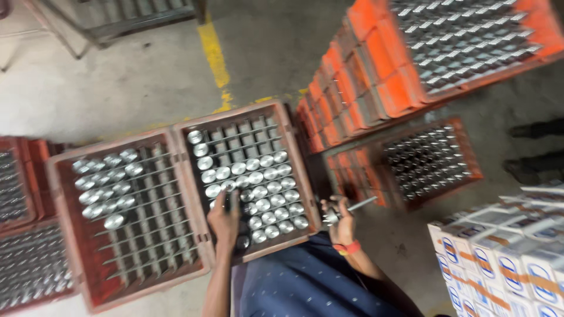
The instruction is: The person picks machined metal knob parts one at a time from a plastic crate and places each into a compartmentalized tray, holding a metal rod tool in the other hand. The person continues filling the tray compartments with the parts throughout the episode.
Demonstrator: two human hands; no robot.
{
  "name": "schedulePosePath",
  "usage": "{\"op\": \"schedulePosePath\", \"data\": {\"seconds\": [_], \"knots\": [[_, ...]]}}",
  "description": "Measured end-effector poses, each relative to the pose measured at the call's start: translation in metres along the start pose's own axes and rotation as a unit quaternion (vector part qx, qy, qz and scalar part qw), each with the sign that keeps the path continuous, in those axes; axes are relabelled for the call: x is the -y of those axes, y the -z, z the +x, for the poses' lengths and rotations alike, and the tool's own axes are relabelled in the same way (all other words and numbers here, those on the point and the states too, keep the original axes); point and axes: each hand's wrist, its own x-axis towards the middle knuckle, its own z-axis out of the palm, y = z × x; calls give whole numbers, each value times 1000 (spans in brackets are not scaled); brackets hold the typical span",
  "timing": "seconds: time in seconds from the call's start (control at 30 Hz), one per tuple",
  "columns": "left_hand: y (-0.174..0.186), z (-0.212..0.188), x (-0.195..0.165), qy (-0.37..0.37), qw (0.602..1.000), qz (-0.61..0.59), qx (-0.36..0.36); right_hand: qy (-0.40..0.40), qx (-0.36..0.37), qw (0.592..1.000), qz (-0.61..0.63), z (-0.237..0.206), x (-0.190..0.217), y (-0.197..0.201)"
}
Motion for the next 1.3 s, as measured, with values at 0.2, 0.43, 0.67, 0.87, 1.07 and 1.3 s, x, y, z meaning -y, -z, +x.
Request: {"op": "schedulePosePath", "data": {"seconds": [0.2, 0.43, 0.67, 0.87, 1.07, 1.3], "knots": [[131, 21, 108, 89, 963, 167, -193, -47, 45, 998, 7, 0, -13, 7], [171, 60, 120, 225, 962, 115, -106, -102, 114, 988, -13, -9, -40, -36], [189, 67, 112, 141, 953, 237, -122, -41, 169, 985, 1, -33, -57, -76], [217, 12, 131, 33, 976, -99, -190, -115, 114, 981, -106, -46, -64, -73], [110, -31, 107, 323, 905, -276, 19, -199, 139, 962, -128, -59, -81, -96], [26, -106, 34, 119, 959, -53, 251, -130, 236, 956, -113, -61, -81, -114]]}}
